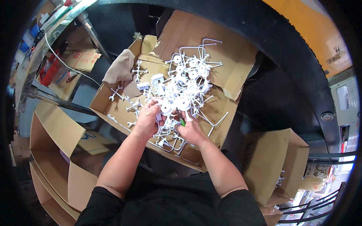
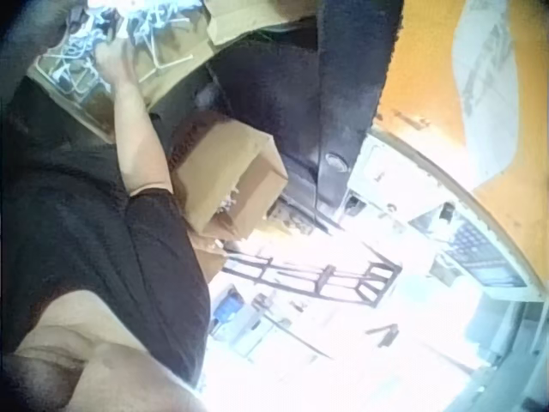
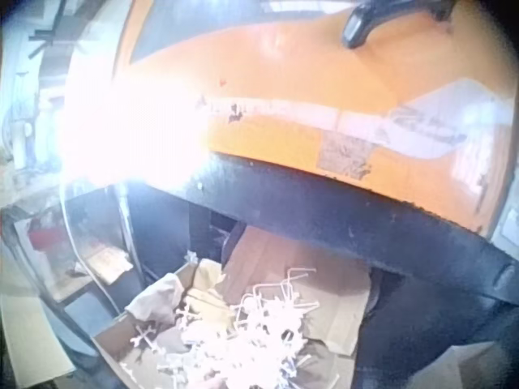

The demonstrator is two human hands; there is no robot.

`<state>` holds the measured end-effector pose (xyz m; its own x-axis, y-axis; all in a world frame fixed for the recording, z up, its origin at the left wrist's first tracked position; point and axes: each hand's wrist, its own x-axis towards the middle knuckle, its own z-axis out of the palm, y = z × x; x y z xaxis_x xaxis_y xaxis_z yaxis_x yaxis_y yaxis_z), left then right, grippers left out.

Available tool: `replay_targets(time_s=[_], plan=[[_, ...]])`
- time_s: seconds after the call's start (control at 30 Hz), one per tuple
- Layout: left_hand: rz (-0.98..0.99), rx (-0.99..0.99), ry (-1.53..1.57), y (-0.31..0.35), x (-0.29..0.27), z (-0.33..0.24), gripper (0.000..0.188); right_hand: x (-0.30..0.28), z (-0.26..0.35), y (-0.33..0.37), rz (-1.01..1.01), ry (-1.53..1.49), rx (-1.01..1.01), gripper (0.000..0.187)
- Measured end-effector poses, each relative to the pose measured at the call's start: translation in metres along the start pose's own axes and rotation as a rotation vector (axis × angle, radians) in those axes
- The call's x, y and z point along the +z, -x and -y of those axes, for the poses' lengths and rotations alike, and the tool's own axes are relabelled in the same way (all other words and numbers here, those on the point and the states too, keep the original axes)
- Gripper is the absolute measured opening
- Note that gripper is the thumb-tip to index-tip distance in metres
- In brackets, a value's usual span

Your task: The person sorts white plastic components and trims excess runner material from them using side cutters.

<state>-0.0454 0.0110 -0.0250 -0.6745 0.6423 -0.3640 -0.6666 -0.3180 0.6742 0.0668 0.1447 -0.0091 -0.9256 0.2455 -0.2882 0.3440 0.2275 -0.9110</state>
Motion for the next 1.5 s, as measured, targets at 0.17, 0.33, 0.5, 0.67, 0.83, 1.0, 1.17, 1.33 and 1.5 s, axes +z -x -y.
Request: replay_targets(time_s=[0.17, 0.33, 0.5, 0.67, 0.83, 1.0, 1.17, 1.33, 1.5], plan=[[0.011, -0.015, -0.054, 0.002, 0.010, -0.001, 0.037, 0.004, -0.057, -0.010, -0.085, 0.080, -0.168, 0.051], [-0.042, -0.037, -0.251, 0.001, 0.010, -0.004, 0.034, 0.010, -0.046, -0.010, -0.160, 0.128, -0.112, 0.047], [-0.013, -0.103, -0.114, -0.001, 0.004, -0.006, 0.029, 0.007, -0.013, -0.001, -0.141, 0.288, -0.185, 0.037], [-0.162, 0.019, -0.278, -0.006, 0.001, -0.006, 0.027, -0.007, -0.031, -0.011, -0.203, 0.426, 0.051, 0.019], [-0.263, 0.201, -0.870, -0.004, -0.004, -0.004, 0.025, -0.012, -0.030, -0.013, -0.228, -0.182, -0.181, 0.030], [-0.294, 0.214, -1.105, -0.001, -0.004, -0.009, 0.024, -0.008, -0.013, -0.004, -0.151, 0.089, -0.168, 0.037], [-0.235, 0.201, -1.354, 0.007, 0.008, -0.011, 0.025, -0.023, -0.024, -0.011, -0.145, 0.088, -0.111, 0.039], [-0.096, 0.191, -1.430, 0.012, 0.016, 0.009, 0.026, 0.008, -0.028, -0.010, -0.130, 0.026, -0.126, 0.028], [-0.012, 0.117, -1.066, 0.007, 0.012, 0.008, 0.020, 0.006, -0.035, -0.014, -0.245, -0.122, -0.089, 0.018]])
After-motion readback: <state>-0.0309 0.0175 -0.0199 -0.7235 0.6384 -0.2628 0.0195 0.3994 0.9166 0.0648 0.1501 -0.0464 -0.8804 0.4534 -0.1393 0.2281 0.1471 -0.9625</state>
